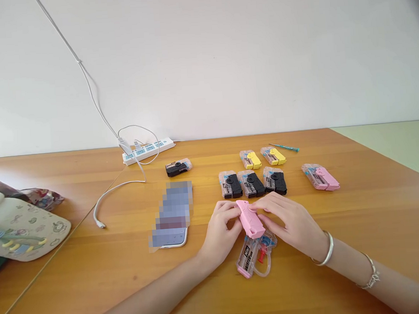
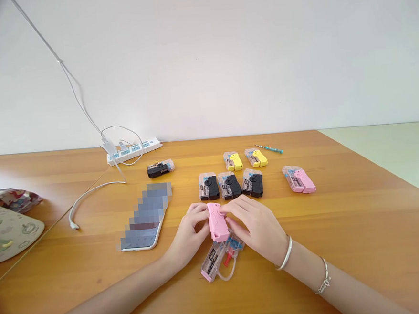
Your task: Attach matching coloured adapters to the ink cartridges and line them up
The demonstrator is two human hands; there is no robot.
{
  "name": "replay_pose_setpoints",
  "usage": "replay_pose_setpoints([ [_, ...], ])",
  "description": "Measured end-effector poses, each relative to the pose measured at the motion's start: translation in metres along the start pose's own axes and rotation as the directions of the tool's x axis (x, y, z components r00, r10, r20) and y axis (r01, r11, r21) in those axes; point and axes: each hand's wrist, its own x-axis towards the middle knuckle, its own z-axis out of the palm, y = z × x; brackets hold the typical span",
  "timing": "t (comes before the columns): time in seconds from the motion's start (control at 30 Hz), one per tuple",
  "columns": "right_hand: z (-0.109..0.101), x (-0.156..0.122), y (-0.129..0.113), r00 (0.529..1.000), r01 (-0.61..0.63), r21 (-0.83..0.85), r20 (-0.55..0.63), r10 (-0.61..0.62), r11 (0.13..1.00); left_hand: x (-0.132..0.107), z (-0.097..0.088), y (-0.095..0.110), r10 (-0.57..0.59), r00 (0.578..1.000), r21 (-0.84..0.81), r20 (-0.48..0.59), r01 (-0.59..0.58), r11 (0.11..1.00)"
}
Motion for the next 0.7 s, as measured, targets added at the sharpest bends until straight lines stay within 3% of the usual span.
replay_pose_setpoints([
  [0.23, 0.005, -0.002, 0.000, 0.988, 0.120, -0.093, -0.085, -0.128, 0.988, -0.002, -0.003, 0.004, -0.005, 1.000, -0.138, 0.004, 0.006, 0.990],
  [0.47, 0.004, 0.000, -0.004, 0.986, 0.134, -0.253, -0.065, -0.155, 0.958, -0.001, -0.001, 0.005, -0.031, 0.999, -0.039, 0.025, 0.032, 0.999],
  [0.7, 0.005, 0.013, -0.020, 0.994, 0.105, -0.585, 0.058, -0.088, 0.804, 0.000, 0.001, 0.004, -0.054, 0.998, 0.026, 0.010, 0.054, 0.998],
])
